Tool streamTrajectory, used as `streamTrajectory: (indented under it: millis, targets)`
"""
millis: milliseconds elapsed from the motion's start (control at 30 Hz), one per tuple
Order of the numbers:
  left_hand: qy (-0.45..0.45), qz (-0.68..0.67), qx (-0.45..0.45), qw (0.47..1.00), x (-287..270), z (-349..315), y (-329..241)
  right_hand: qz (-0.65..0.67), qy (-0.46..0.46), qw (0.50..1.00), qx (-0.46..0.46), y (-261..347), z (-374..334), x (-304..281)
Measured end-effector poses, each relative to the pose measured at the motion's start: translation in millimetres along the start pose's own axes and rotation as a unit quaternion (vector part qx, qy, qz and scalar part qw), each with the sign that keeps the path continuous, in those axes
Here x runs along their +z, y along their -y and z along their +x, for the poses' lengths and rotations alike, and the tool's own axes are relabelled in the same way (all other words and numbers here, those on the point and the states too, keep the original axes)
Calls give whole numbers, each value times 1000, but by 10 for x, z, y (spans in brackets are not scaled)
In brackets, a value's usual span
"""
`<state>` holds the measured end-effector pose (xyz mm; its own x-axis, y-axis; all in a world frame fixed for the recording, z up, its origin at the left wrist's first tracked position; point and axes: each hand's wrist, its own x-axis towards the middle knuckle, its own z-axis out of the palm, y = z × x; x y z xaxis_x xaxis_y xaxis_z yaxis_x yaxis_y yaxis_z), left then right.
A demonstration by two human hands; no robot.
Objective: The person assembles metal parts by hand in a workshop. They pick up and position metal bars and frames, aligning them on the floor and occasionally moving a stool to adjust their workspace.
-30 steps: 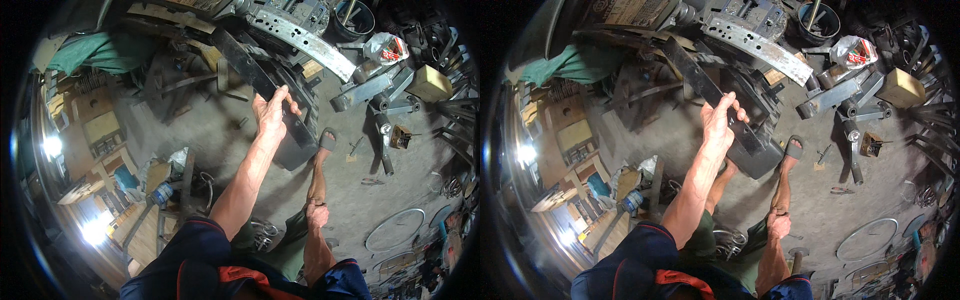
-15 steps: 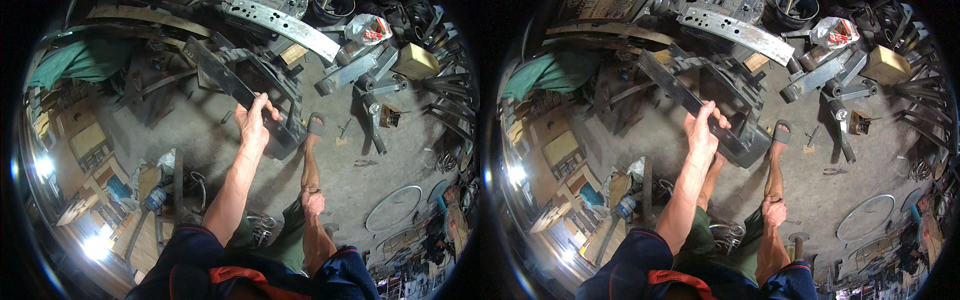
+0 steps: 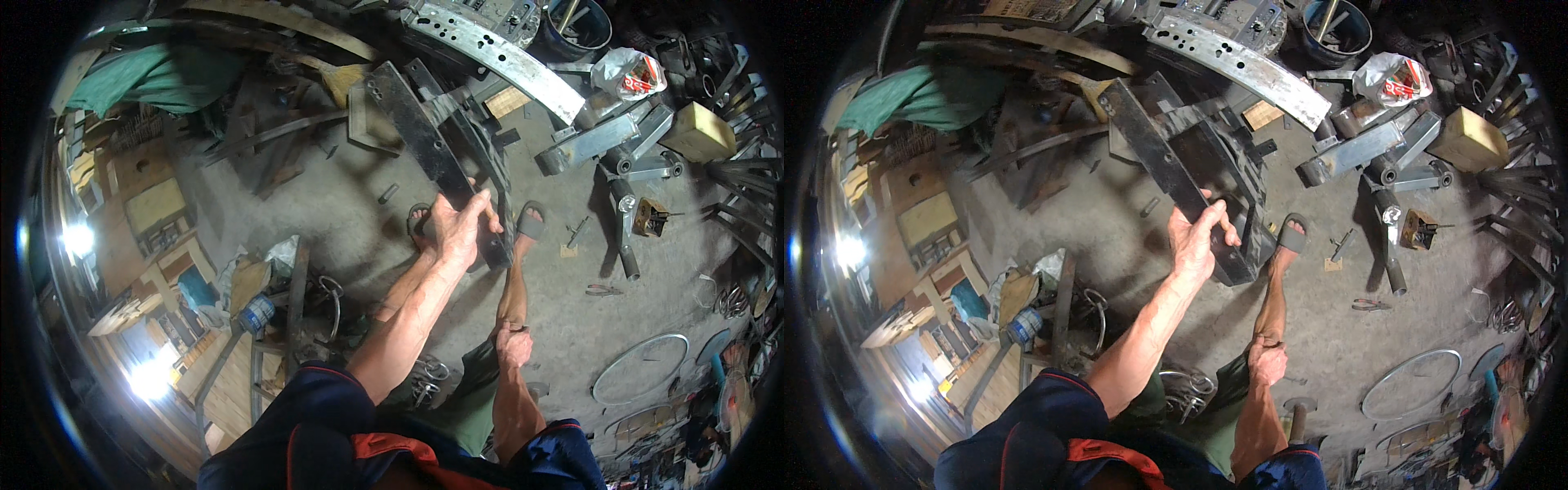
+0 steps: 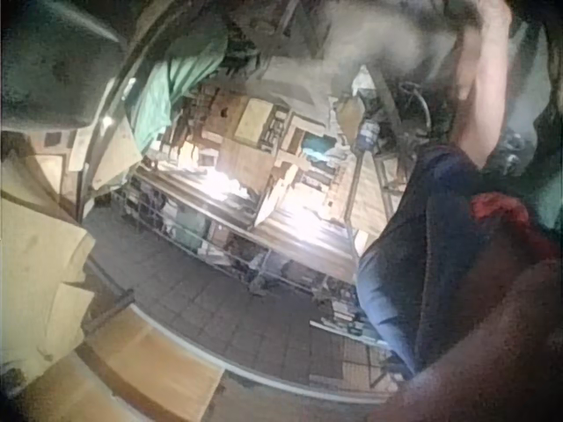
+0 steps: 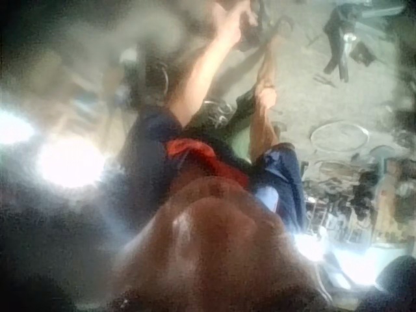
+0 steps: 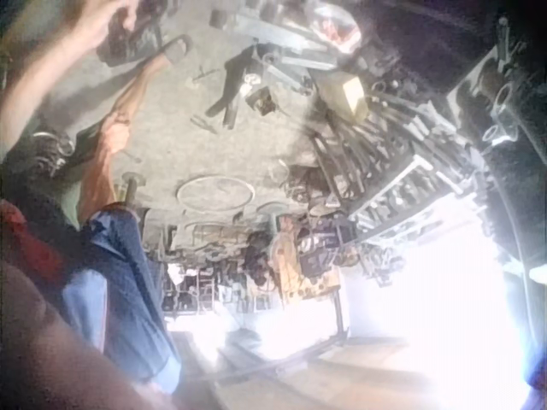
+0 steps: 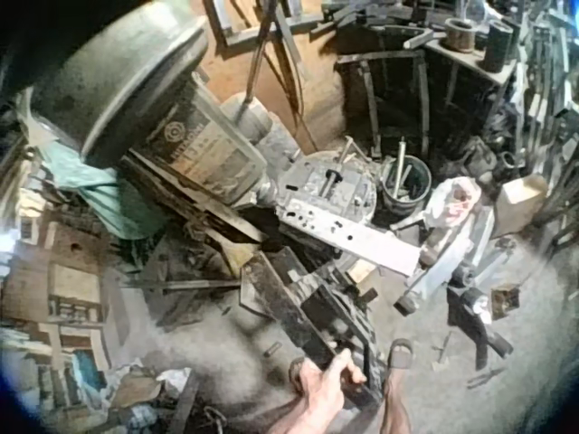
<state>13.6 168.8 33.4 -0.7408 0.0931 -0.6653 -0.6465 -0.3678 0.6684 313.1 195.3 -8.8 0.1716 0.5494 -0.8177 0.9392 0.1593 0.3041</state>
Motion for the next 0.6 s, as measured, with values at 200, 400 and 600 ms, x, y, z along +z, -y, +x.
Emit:
streamTrajectory:
  millis: [200,400,600]
  targets:
    - [18,0,-17,1000,83,-7,163,-8,5,1000,16,13,-18,-10]
    - [36,24,-22,999,122,-57,261,-9,2,1000,1,0,-10,-7]
    - [18,28,-10,999,188,-64,269,-11,4,1000,4,1,11,0]
